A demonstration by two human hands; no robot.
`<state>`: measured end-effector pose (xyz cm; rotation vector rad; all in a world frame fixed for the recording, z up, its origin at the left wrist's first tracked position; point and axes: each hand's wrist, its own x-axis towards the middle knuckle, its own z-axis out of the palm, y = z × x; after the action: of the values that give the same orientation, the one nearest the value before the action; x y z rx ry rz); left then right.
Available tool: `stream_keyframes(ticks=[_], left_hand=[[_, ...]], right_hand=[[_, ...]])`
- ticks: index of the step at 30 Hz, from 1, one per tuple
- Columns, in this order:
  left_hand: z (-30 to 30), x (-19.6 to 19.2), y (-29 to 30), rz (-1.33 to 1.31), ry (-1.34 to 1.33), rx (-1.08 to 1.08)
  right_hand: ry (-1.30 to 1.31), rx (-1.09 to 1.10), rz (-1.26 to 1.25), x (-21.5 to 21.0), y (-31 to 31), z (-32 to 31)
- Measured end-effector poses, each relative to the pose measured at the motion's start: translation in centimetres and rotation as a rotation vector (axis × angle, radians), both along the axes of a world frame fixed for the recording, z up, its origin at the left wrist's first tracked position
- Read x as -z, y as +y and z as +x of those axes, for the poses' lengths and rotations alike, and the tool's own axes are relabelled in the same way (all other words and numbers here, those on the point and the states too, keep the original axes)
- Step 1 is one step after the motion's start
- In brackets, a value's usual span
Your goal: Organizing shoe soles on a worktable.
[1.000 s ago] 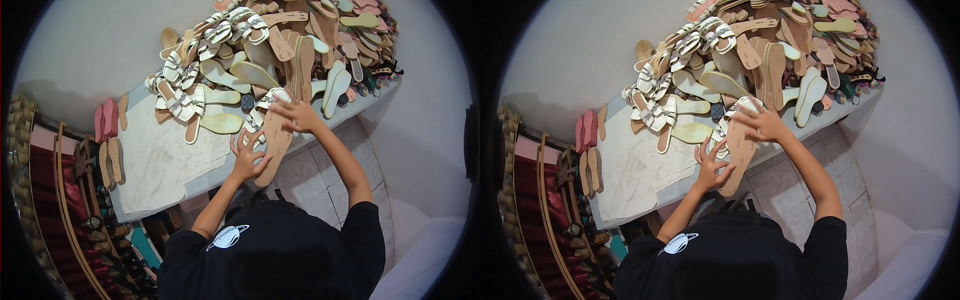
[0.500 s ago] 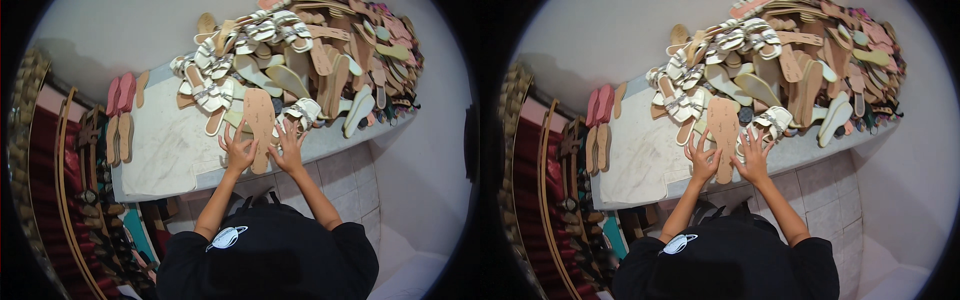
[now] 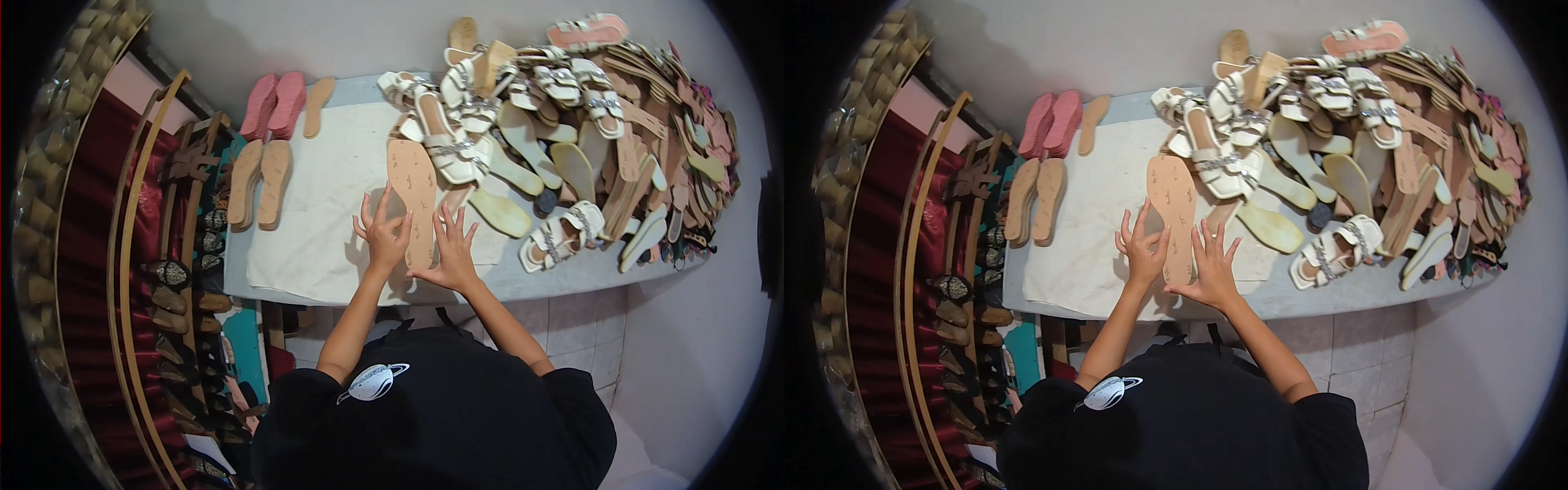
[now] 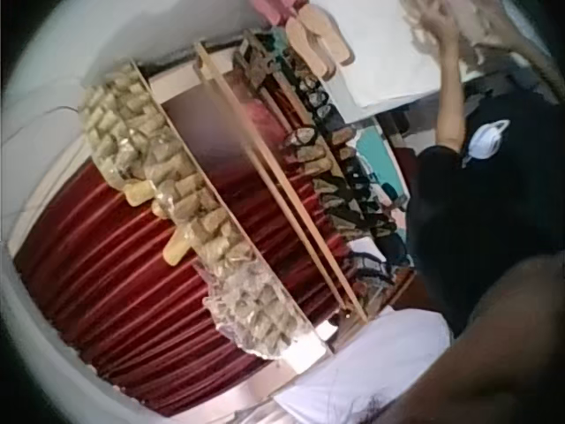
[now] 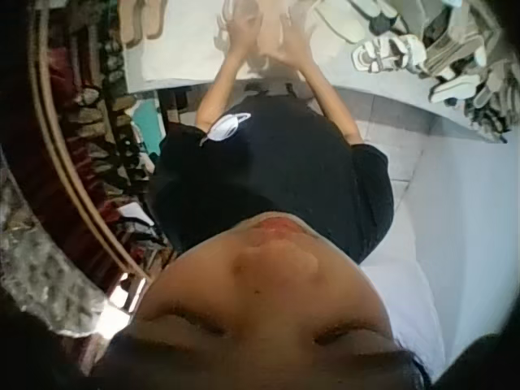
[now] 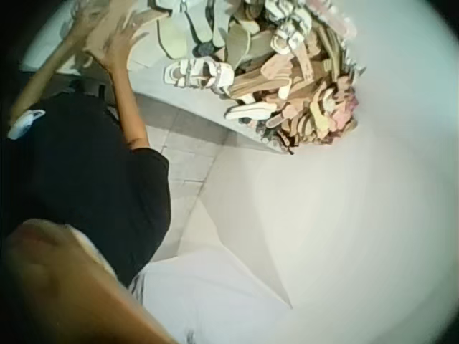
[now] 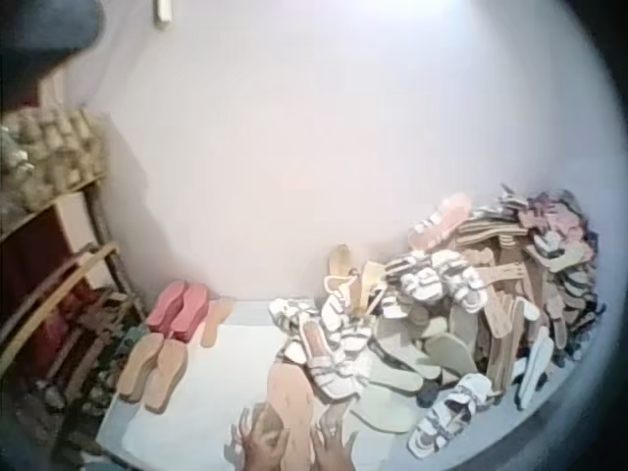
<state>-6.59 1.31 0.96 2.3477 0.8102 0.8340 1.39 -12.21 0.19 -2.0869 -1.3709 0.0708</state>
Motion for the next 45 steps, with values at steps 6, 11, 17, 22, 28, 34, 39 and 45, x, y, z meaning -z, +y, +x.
stream_keyframes(ticks=[6, 11, 17, 22, 28, 34, 39, 45], left_hand=[[-3.0, 0.2, 8.4, 0.013, -0.042, -0.038], [-4.3, 0.3, 15.1, 0.026, -0.026, -0.033], [-2.8, -0.1, 20.7, 0.048, -0.061, 0.036], [0.4, -0.3, 24.3, 0.071, 0.033, 0.073], [4.5, 0.8, 29.8, 0.060, 0.069, 0.212], [6.8, 4.6, 31.8, -0.085, 0.018, 0.224], [8.3, 7.0, 34.4, -0.034, 0.165, 0.224], [9.2, 7.5, 35.5, -0.016, 0.260, 0.206]], right_hand=[[0.014, -0.052, 0.044, 0.5, 8.7, -3.2], [-0.048, 0.037, 0.014, 0.6, 15.4, -5.4], [0.024, 0.094, 0.111, 1.4, 21.0, -5.0], [-0.096, 0.147, 0.116, 2.5, 24.9, -1.0], [-0.185, 0.265, 0.129, 3.1, 30.8, 3.7], [-0.155, 0.314, 0.059, 6.1, 35.6, 8.5], [-0.137, 0.297, -0.022, 7.6, 38.3, 10.6], [-0.076, 0.311, -0.126, 8.4, 39.6, 11.2]])
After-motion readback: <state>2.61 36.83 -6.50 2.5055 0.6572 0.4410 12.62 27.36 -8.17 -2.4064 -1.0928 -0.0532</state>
